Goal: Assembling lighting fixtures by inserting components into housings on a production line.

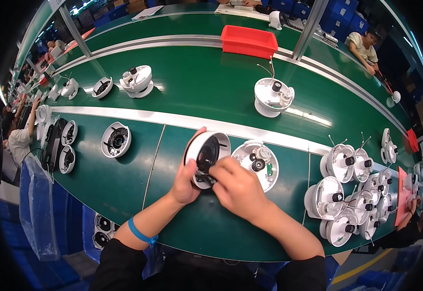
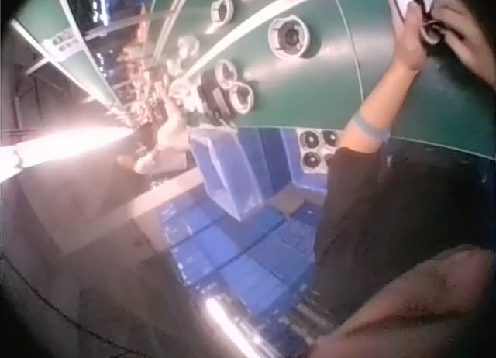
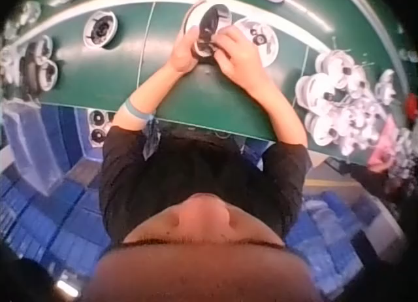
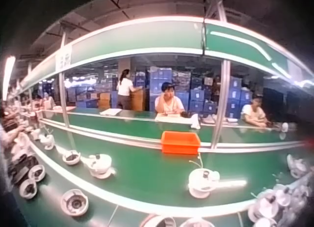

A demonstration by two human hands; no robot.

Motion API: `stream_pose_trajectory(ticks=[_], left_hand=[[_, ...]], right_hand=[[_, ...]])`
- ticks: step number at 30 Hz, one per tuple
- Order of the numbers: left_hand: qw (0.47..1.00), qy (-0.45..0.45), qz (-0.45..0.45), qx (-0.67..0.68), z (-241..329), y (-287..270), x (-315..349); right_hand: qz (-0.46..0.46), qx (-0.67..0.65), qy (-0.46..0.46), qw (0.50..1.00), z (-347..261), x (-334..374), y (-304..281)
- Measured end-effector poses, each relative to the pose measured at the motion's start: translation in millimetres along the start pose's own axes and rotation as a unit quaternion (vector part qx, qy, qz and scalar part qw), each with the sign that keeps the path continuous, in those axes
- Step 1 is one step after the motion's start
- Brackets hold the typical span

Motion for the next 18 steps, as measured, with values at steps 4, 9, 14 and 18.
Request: stream_pose_trajectory(ticks=[4,9,14,18], left_hand=[[0.981,-0.061,0.038,0.178,-21,14,-9],[0.980,-0.114,0.034,0.160,-20,5,-7],[0.990,-0.080,0.043,0.111,-9,-2,-5],[0.997,-0.054,0.024,0.046,-6,0,-5]], right_hand=[[0.046,-0.162,0.185,0.968,40,24,-26],[0.057,-0.135,0.193,0.970,39,24,-18],[0.021,-0.014,0.131,0.991,29,8,-15],[-0.006,0.011,0.020,1.000,7,6,-1]])
Point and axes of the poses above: each hand's wrist, its own x-axis away from the middle knuckle, its own y-axis out of the palm, z = x × y, the point moved 4 cm from there along -x, towards the middle knuckle, and after that the axes turned 3 degrees about y, right-handed, at the moved point
